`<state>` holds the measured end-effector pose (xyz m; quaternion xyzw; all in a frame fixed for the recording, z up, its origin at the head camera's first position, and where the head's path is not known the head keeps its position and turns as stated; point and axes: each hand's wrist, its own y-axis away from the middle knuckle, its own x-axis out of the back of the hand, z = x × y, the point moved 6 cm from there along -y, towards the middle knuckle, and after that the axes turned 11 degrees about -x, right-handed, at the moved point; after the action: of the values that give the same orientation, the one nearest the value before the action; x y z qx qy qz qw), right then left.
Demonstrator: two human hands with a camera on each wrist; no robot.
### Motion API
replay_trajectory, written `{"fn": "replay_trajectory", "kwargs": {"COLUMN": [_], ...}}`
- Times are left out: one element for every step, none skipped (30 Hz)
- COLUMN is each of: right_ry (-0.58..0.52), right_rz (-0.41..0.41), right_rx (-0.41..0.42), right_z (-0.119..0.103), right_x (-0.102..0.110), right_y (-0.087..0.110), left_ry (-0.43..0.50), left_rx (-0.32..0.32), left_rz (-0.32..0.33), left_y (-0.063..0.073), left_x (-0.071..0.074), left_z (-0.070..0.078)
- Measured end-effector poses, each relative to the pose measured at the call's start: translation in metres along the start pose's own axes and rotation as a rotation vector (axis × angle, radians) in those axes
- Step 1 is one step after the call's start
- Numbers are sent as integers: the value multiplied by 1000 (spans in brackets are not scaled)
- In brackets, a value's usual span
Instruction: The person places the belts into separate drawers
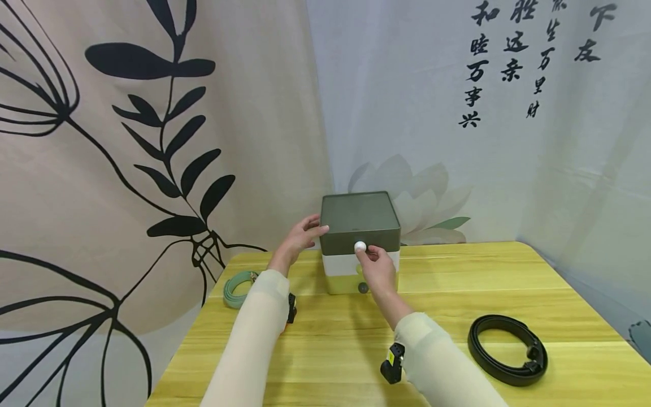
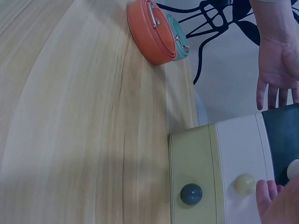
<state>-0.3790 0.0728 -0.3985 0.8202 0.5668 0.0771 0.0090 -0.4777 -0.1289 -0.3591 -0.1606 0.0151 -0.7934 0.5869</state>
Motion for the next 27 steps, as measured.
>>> {"fn": "replay_trajectory", "kwargs": {"right_ry": [-1,-2,-4,-9,-12,-18,-22,-27,-30,-34,-37,-39,-43,-45,-48,-53,-58,-65,-71,-77,-83,-88,-91,-93,-92,-90,-86], "right_rz": [-2,-2,-1,-2,-2,1,5,9,13,18,22,27,30,34,36,39,41,45,48,52,56,62,67,70,73,74,74], "right_rx": [-1,-4,-4,-7,-8,-11,-11,-13,-15,-17,-18,-21,-22,-21,-22,-24,-26,-27,-27,-29,-35,-40,-43,-47,-53,-55,-59], "right_z": [0,1,1,2,2,3,3,3,4,4,4,4,4,4,3,3,3,2,2,1,1,1,1,1,1,0,0], "right_x": [-1,-2,-3,-4,-4,-5,-5,-6,-6,-7,-7,-7,-7,-8,-8,-9,-9,-9,-9,-9,-9,-9,-9,-9,-9,-10,-10], "right_y": [0,0,0,0,0,-1,-2,-2,-3,-3,-3,-4,-4,-4,-4,-4,-5,-5,-5,-5,-5,-6,-6,-6,-7,-7,-8], "left_ry": [-4,-6,-10,-11,-11,-10,-8,-9,-7,-4,-3,-3,-1,0,4,5,5,6,6,5,4,3,3,4,5,7,9], "left_rx": [3,5,8,10,11,12,12,13,13,12,10,9,7,6,1,1,-1,-3,-6,-8,-11,-10,-12,-16,-15,-13,-13], "left_rz": [0,0,0,1,2,2,2,2,2,1,0,0,0,0,-1,1,0,0,-1,-1,-2,-3,-3,-4,-3,-2,-2], "left_y": [0,0,0,0,-1,-1,-2,-1,-1,-1,-1,0,0,1,1,1,1,2,2,2,3,3,3,3,3,3,3], "left_x": [0,0,0,0,0,0,0,0,0,1,0,0,0,0,-1,-1,-1,-2,-2,-2,-2,-2,-2,-3,-3,-3,-2], "left_z": [-1,-1,-2,-2,-3,-4,-5,-5,-6,-6,-6,-6,-6,-6,-6,-6,-6,-6,-6,-6,-7,-7,-7,-7,-7,-7,-7]}}
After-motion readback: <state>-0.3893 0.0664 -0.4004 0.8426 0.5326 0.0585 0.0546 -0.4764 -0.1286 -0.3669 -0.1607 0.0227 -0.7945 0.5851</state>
